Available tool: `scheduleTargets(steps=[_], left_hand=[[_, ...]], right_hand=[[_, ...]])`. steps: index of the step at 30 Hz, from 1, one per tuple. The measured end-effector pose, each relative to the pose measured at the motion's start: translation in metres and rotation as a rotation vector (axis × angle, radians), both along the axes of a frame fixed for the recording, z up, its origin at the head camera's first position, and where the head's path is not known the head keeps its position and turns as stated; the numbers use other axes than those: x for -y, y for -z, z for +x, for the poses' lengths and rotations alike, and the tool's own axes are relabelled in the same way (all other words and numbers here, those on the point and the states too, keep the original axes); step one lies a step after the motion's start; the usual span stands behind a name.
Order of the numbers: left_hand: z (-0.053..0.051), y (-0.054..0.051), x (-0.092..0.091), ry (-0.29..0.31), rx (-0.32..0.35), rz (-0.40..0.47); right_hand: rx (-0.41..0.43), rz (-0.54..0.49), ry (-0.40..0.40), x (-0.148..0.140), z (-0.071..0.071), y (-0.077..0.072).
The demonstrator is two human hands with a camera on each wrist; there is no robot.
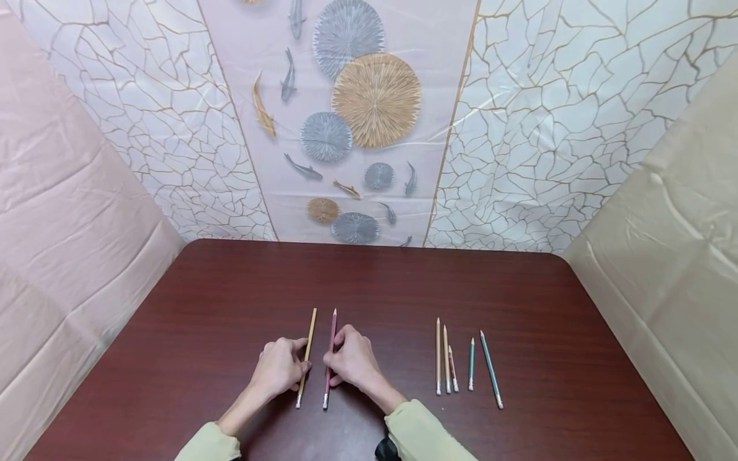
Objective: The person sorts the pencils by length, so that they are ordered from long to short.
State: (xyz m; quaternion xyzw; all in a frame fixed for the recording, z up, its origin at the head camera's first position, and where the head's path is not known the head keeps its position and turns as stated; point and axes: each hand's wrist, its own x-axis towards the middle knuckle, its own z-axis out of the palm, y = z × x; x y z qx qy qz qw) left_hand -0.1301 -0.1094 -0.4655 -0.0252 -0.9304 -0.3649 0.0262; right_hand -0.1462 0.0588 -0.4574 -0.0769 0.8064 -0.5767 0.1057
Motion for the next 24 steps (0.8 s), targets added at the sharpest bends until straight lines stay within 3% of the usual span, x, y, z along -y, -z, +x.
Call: scheduleTargets(steps=[7, 24], left_hand=[[0.0, 0.001, 0.001, 0.025, -0.015, -0.009], [0.001, 0.001, 0.001, 0.021, -0.017, -0.003]], right_hand=[[-0.015, 0.006, 0.002, 0.008, 0.0, 0.003], [-0.042, 0.065, 0.018, 0.015, -0.001, 0.009]])
